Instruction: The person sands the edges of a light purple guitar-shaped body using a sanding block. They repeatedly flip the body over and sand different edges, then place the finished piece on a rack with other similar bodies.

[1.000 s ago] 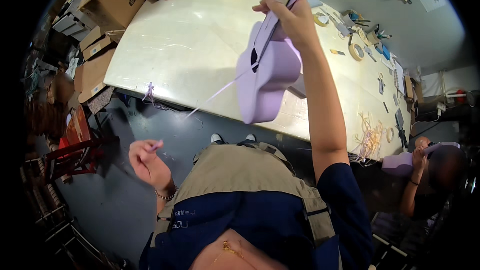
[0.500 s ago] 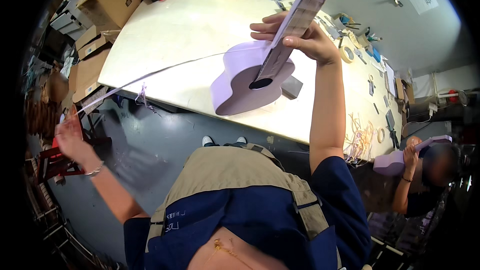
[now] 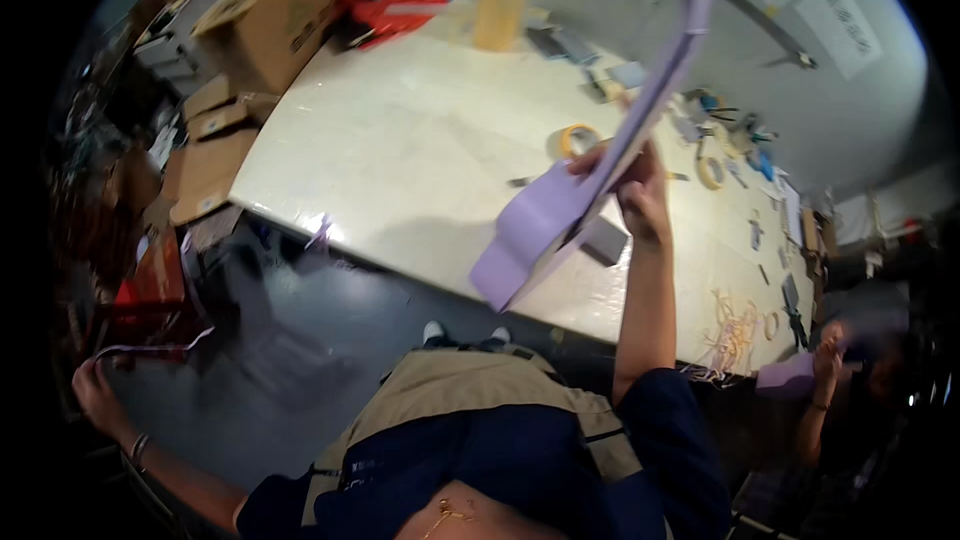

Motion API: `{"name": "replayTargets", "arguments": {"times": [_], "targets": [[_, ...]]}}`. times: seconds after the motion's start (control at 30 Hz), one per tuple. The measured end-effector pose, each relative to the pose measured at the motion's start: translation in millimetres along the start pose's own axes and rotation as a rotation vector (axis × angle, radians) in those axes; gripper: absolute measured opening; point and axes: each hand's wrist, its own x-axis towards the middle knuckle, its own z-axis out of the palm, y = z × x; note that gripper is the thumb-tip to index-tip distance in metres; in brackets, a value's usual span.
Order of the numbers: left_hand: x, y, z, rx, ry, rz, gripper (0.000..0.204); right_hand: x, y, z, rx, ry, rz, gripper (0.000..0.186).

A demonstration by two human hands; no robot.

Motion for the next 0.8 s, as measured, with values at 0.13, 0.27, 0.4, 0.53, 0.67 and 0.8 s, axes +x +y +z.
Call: {"name": "replayTargets", "arguments": {"times": [0.13, 0.27, 0.4, 0.53, 0.67, 0.8], "targets": [[-34, 174, 26, -0.018, -0.484, 0.231, 0.005, -28, 39, 47, -0.773, 0.538, -0.334, 0.088], [-71, 275, 92, -0.611, -0.893, 0.541, 0.006, -2, 35, 74, -0.682, 0.489, -0.207, 0.079], [-38, 371, 171, -0.884, -0.776, 0.604, 0.005, 9, 32, 83, -0.528, 0.162, 0.210, 0.068], [2, 417, 235, -0.986, -0.952, 0.415, 0.010, -26, 66, 87, -0.362, -0.079, 0.734, 0.070], [11, 433, 246, -0.886, -0.916, 0.485, 0.013, -50, 94, 72, -0.232, -0.147, 0.997, 0.068], [15, 442, 252, -0.806, -0.872, 0.165, 0.025, -58, 125, 49, -0.137, -0.254, 1.099, 0.066]]}}
